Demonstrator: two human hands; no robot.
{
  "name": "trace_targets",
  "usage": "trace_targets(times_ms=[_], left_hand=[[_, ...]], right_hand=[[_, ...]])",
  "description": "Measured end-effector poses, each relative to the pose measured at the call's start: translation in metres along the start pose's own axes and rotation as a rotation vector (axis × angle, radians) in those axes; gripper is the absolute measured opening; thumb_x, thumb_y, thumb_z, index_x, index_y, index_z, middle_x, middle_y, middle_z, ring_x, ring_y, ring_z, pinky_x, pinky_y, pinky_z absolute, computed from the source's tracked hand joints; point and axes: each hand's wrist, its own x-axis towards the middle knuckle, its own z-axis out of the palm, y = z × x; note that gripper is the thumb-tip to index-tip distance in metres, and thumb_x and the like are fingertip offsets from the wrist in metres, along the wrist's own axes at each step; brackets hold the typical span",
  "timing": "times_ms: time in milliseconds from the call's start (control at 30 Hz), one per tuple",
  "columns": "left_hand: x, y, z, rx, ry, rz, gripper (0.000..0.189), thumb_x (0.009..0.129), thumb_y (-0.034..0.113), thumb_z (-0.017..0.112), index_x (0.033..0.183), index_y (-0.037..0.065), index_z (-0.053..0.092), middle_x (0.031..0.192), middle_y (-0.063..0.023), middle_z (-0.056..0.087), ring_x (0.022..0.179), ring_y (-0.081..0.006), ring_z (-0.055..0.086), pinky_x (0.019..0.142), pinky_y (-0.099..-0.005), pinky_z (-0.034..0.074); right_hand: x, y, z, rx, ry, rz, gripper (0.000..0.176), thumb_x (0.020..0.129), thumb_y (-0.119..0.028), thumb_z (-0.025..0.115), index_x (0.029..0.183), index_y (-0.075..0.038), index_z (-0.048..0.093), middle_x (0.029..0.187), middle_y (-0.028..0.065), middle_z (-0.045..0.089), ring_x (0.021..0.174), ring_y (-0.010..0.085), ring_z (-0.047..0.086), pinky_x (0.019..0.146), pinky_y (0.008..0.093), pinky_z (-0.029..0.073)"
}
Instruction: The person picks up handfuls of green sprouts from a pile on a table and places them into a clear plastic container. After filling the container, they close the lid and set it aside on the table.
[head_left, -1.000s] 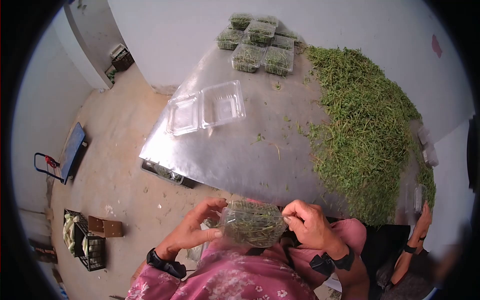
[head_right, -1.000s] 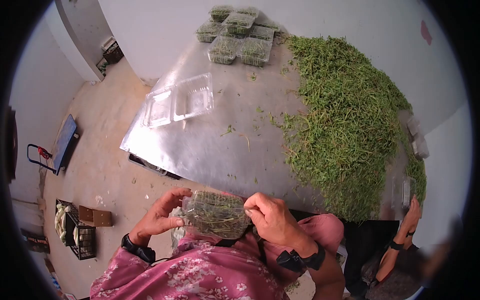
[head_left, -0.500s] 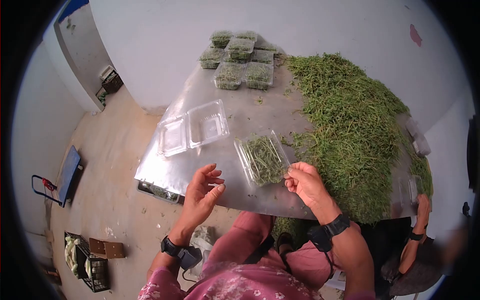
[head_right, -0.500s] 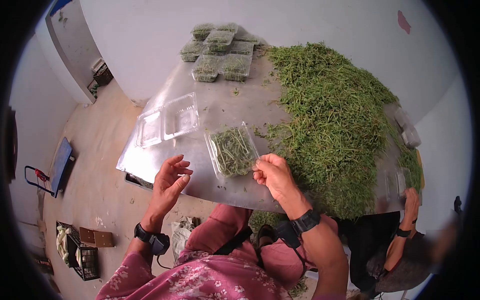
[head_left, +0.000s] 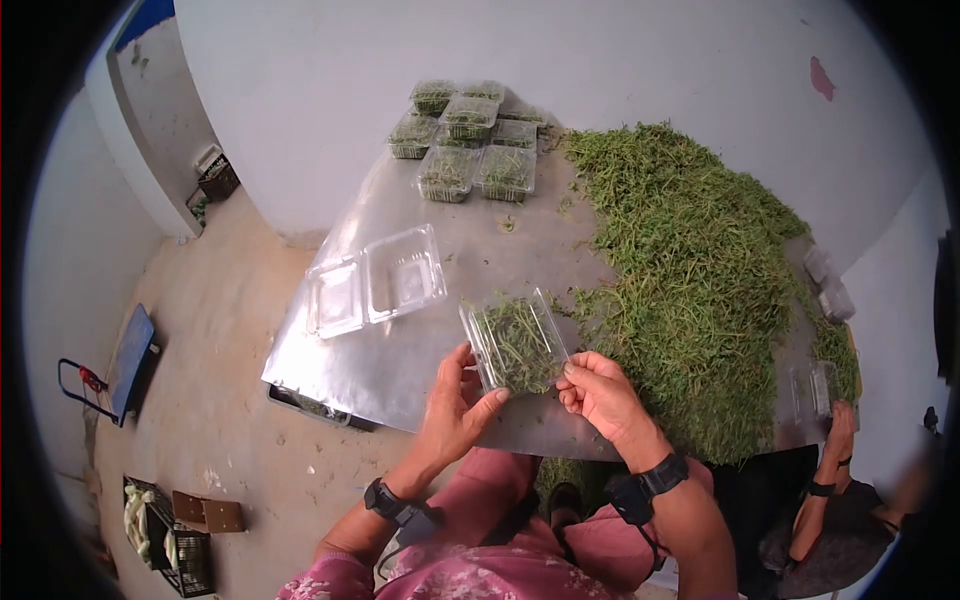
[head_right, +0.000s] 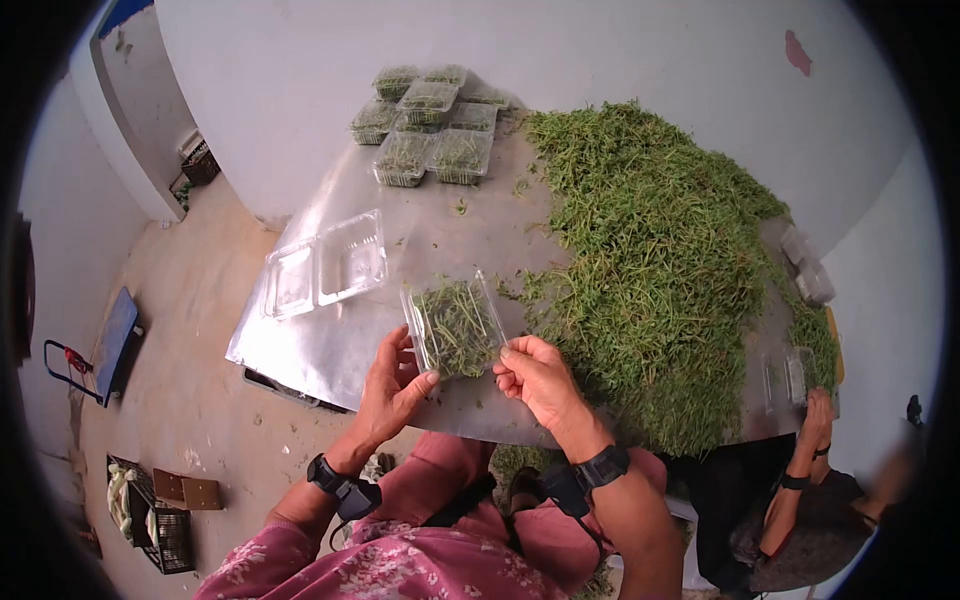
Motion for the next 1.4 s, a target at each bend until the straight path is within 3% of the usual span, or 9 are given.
trace_targets(times_ms=[167, 200, 400, 833, 1100, 1233, 1267, 1400], left_hand=[[-0.003, -0.017, 0.016, -0.006, 0.166, 0.074, 0.060, 0.087, 0.020, 0.072, 0.134, -0.003, 0.042, 0.113, -0.0140, 0.057, 0.097, -0.0210, 0.060, 0.082, -0.0337, 0.051], [-0.002, -0.018, 0.017, -0.017, 0.199, 0.097, 0.054, 0.087, 0.018, 0.072, 0.130, -0.003, 0.047, 0.101, -0.0086, 0.058, 0.088, -0.0155, 0.057, 0.076, -0.0294, 0.049], [-0.007, -0.019, 0.014, -0.138, 0.191, 0.009, 0.048, 0.089, 0.014, 0.070, 0.128, -0.003, 0.047, 0.085, 0.0016, 0.049, 0.076, -0.0064, 0.046, 0.066, -0.0208, 0.041], [-0.005, 0.002, -0.002, -0.317, 0.048, -0.109, 0.048, 0.091, 0.009, 0.066, 0.131, -0.004, 0.043, 0.086, -0.0008, 0.055, 0.074, -0.0073, 0.052, 0.066, -0.0216, 0.045], [-0.042, 0.008, -0.015, -0.317, -0.050, -0.178, 0.039, 0.094, 0.007, 0.062, 0.129, 0.000, 0.048, 0.088, -0.0014, 0.058, 0.076, -0.0074, 0.055, 0.067, -0.0220, 0.047], [-0.088, 0.000, -0.038, -0.312, -0.218, -0.360, 0.018, 0.094, 0.008, 0.062, 0.110, 0.000, 0.060, 0.090, -0.0001, 0.060, 0.078, -0.0072, 0.056, 0.069, -0.0214, 0.048], [-0.099, 0.000, -0.042, -0.293, -0.237, -0.409, 0.014, 0.095, 0.014, 0.063, 0.100, 0.002, 0.062, 0.087, -0.0012, 0.064, 0.077, -0.0078, 0.058, 0.069, -0.0236, 0.049], [-0.154, -0.032, -0.070, -0.159, -0.268, -0.630, 0.013, 0.096, 0.014, 0.060, 0.098, 0.002, 0.063, 0.085, -0.0010, 0.064, 0.075, -0.0078, 0.058, 0.069, -0.0249, 0.049]], right_hand=[[-0.004, 0.002, 0.003, -0.036, 0.008, -0.025, 0.015, 0.095, -0.014, 0.059, 0.103, -0.004, 0.053, 0.084, 0.0080, 0.063, 0.066, 0.0124, 0.060, 0.057, 0.0244, 0.047], [-0.006, 0.002, 0.005, -0.061, 0.014, -0.034, 0.016, 0.094, -0.015, 0.060, 0.103, -0.003, 0.052, 0.084, 0.0077, 0.063, 0.066, 0.0118, 0.059, 0.057, 0.0241, 0.047], [-0.010, 0.008, 0.005, -0.088, -0.030, -0.008, 0.019, 0.093, -0.018, 0.063, 0.102, -0.004, 0.053, 0.084, 0.0066, 0.064, 0.065, 0.0099, 0.060, 0.056, 0.0229, 0.047], [-0.015, 0.011, 0.004, -0.012, -0.073, -0.029, 0.016, 0.093, -0.016, 0.061, 0.099, -0.003, 0.054, 0.090, 0.0100, 0.066, 0.070, 0.0140, 0.065, 0.057, 0.0237, 0.049], [-0.016, 0.012, 0.001, 0.006, -0.085, -0.014, 0.017, 0.092, -0.017, 0.061, 0.099, -0.004, 0.054, 0.090, 0.0107, 0.066, 0.071, 0.0147, 0.065, 0.058, 0.0245, 0.049], [-0.020, 0.009, 0.004, -0.020, -0.088, -0.008, 0.015, 0.093, -0.016, 0.061, 0.100, -0.006, 0.054, 0.088, 0.0083, 0.065, 0.068, 0.0129, 0.061, 0.060, 0.0255, 0.047], [-0.022, 0.008, 0.007, -0.020, -0.083, -0.005, 0.017, 0.092, -0.017, 0.062, 0.099, -0.004, 0.054, 0.088, 0.0087, 0.066, 0.068, 0.0124, 0.062, 0.059, 0.0243, 0.047], [-0.025, 0.006, 0.010, -0.033, -0.084, 0.017, 0.018, 0.091, -0.018, 0.063, 0.097, -0.003, 0.054, 0.088, 0.0087, 0.067, 0.067, 0.0109, 0.062, 0.058, 0.0227, 0.047]])
